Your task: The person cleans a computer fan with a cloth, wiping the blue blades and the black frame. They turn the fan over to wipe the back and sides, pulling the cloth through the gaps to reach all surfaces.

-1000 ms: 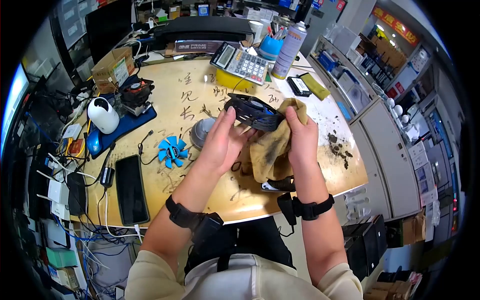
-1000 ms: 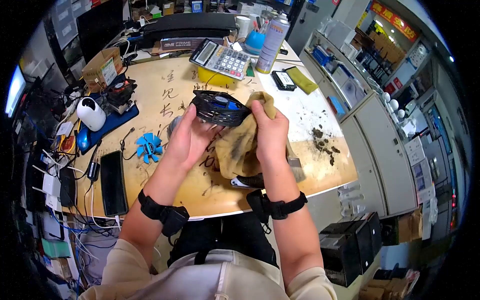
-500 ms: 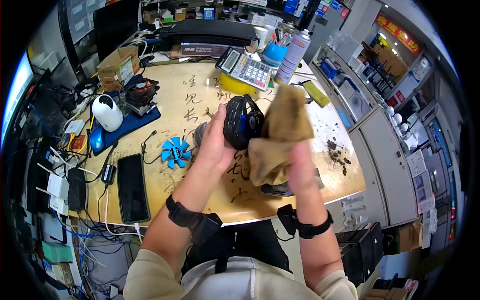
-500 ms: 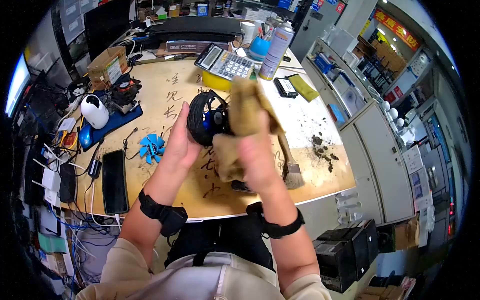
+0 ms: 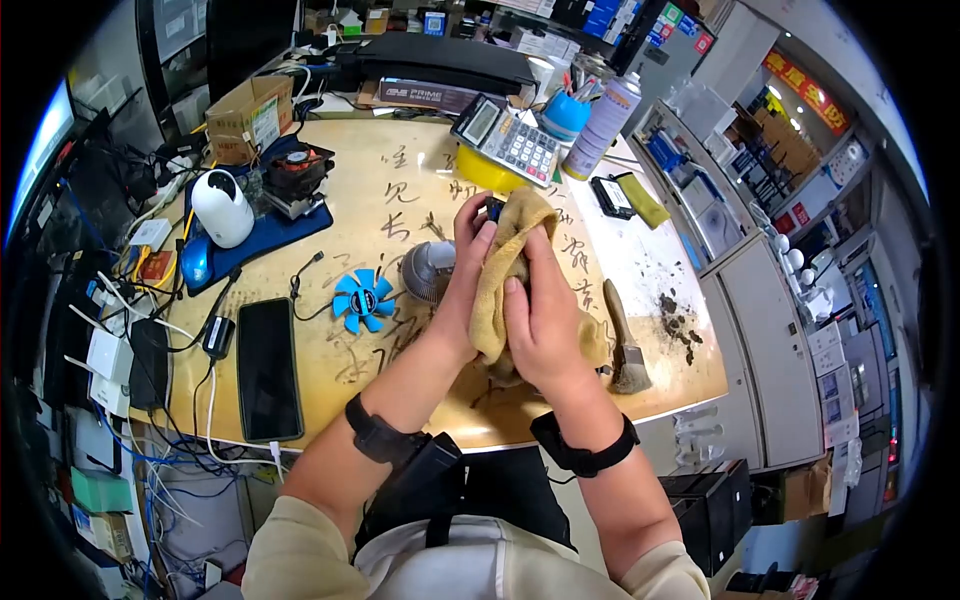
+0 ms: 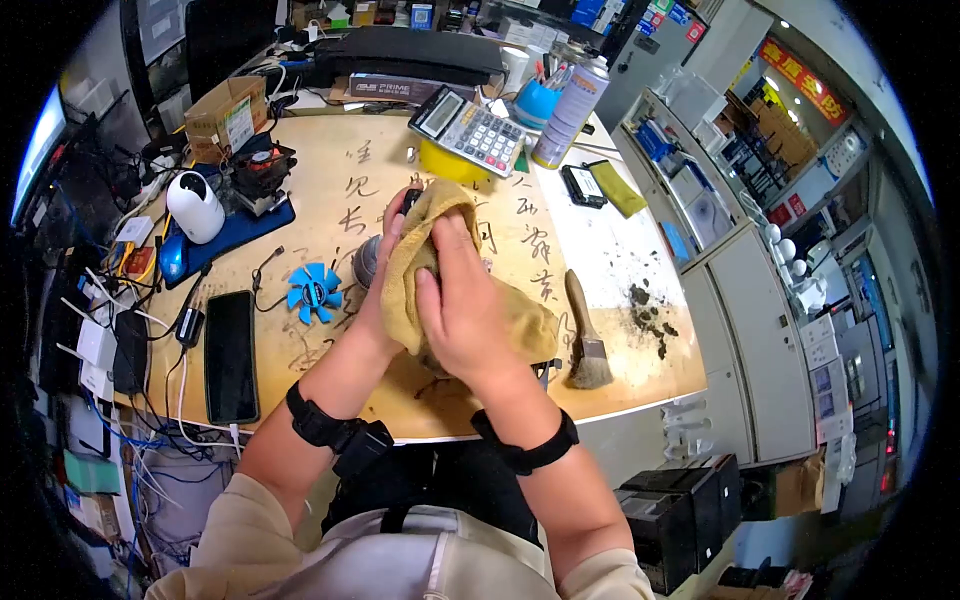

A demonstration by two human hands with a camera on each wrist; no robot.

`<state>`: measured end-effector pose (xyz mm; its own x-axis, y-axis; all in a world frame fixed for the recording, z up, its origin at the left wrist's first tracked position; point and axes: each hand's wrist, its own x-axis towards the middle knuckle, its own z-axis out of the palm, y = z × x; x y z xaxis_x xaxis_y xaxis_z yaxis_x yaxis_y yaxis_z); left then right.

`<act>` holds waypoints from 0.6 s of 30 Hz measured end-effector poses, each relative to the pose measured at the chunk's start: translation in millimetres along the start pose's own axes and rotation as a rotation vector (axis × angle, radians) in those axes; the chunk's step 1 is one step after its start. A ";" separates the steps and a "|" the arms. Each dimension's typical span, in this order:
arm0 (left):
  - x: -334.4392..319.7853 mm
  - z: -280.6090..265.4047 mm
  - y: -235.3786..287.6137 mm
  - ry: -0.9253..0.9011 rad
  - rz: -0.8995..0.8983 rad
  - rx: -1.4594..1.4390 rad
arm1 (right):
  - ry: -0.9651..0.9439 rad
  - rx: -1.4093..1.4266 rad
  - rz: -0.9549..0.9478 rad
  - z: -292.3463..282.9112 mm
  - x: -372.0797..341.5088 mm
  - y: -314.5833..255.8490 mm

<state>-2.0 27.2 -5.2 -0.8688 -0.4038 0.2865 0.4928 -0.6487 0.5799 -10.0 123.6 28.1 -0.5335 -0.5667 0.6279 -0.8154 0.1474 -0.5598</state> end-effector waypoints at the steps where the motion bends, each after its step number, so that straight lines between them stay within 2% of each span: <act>1: 2.1 -4.8 -1.3 -0.030 0.039 0.078 | 0.030 -0.096 -0.016 5.0 -2.9 -2.7; 4: 6.0 -24.5 -6.8 -0.040 0.323 0.737 | -0.007 0.172 0.155 0.6 6.0 -16.2; 5: 5.7 -29.7 -12.8 -0.038 0.313 0.683 | 0.072 0.129 0.042 1.5 8.3 -17.8; 9: 1.0 -8.7 -2.6 -0.016 0.427 0.794 | 0.174 0.267 0.105 -2.0 12.0 -23.5; 12: -6.5 2.4 5.0 -0.010 0.541 1.034 | 0.279 0.527 0.311 -2.8 5.2 -11.0; 16: -1.4 4.5 15.2 -0.011 0.607 1.134 | 0.378 0.995 0.466 -22.3 16.5 -4.3; 18: -2.4 8.5 20.3 0.087 0.616 1.114 | 0.473 1.005 0.556 -33.3 23.8 -5.3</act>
<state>9.7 20.5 12.4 -0.4852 -0.5117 0.7091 0.4683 0.5328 0.7049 -25.8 136.3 63.9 -0.9502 -0.2479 0.1889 -0.0300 -0.5306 -0.8471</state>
